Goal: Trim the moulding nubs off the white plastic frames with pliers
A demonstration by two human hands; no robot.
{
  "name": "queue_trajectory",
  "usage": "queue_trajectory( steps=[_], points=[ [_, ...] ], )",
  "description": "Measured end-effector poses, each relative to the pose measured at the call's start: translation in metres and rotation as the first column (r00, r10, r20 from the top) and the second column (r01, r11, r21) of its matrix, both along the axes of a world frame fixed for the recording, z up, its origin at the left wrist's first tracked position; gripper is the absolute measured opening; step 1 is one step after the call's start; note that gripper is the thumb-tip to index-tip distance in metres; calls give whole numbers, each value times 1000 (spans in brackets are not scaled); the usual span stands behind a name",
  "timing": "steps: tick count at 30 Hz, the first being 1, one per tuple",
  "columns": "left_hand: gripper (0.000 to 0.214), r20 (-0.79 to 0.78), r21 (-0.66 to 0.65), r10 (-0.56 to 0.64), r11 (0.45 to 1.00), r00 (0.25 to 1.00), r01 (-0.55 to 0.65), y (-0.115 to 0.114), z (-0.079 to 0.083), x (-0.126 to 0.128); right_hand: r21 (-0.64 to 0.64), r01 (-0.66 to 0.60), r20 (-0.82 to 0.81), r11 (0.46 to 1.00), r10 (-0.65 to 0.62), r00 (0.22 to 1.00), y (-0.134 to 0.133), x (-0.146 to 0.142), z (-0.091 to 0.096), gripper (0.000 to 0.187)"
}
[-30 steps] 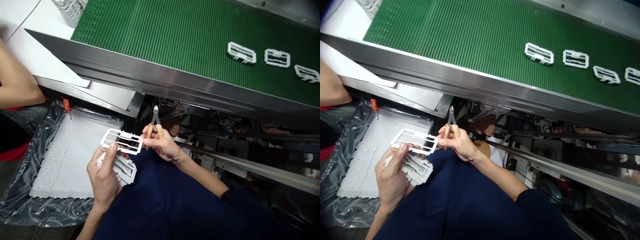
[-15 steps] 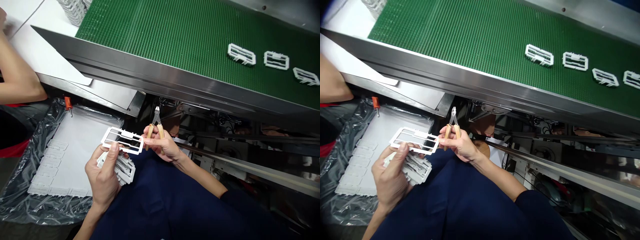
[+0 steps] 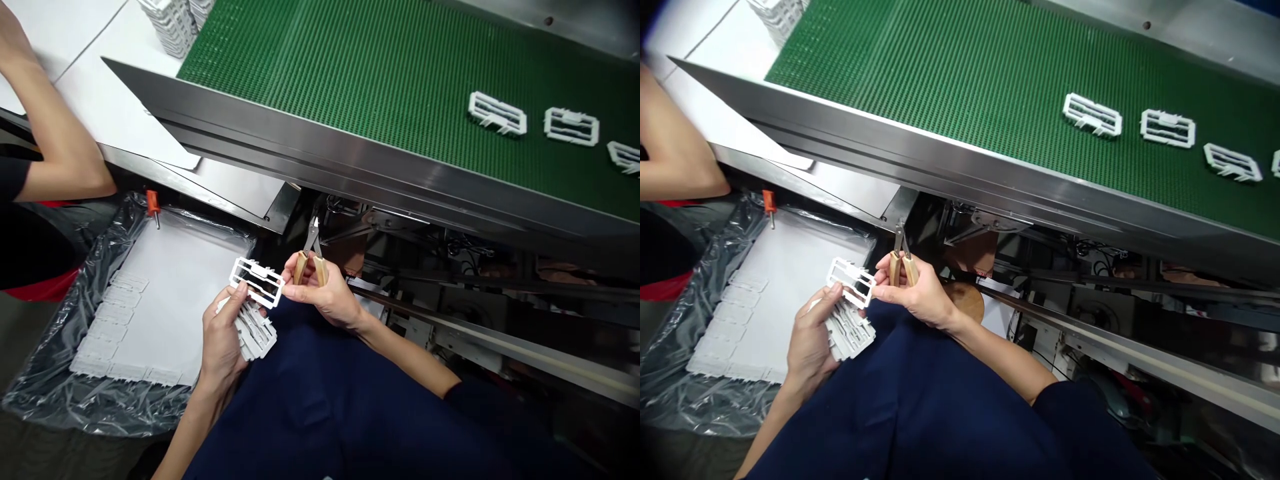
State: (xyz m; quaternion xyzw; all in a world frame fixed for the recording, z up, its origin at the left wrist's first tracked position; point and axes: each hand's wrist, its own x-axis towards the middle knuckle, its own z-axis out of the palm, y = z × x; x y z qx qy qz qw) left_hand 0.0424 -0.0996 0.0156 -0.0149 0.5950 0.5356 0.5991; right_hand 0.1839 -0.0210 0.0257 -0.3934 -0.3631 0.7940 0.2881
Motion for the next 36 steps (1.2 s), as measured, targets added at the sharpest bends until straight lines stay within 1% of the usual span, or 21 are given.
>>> queue_trajectory(
  steps=[3,6,9,15,22,27,29,30,32,34,36],
  points=[
    [18,51,-8,-10,1000,999,11,-1,-5,-1,8,-11,25,1000,11,1000,0,-1,3,41],
    [16,84,-26,5,1000,996,-3,0,-7,-1,9,-10,46,1000,10,999,0,-1,6,42],
    [16,106,-40,22,999,994,-18,2,-9,0,21,-7,50,1000,5,999,0,-2,8,42],
    [17,163,-38,5,999,987,2,3,-9,0,43,-15,70,999,12,998,0,-3,9,41],
    [17,178,-56,16,998,984,-6,3,-11,0,70,-24,69,997,19,997,-1,-4,11,38],
    [18,165,-55,16,998,986,-7,3,-14,2,94,-29,71,995,23,997,-2,-5,11,40],
    [17,102,-29,2,1000,995,1,2,-12,3,110,-44,93,993,34,995,0,-2,10,39],
    [18,44,-14,-4,1000,999,5,1,-11,3,126,-64,124,990,49,991,2,0,9,37],
    [20,-111,15,-20,1000,994,22,-2,-8,5,177,-136,243,975,91,966,7,5,8,31],
    [23,-276,39,-63,996,959,77,-5,-7,6,249,-220,391,943,110,914,12,9,5,24],
    [25,-405,48,-154,981,901,190,-8,-7,7,305,-294,468,906,126,874,16,11,1,19]
  ],
)
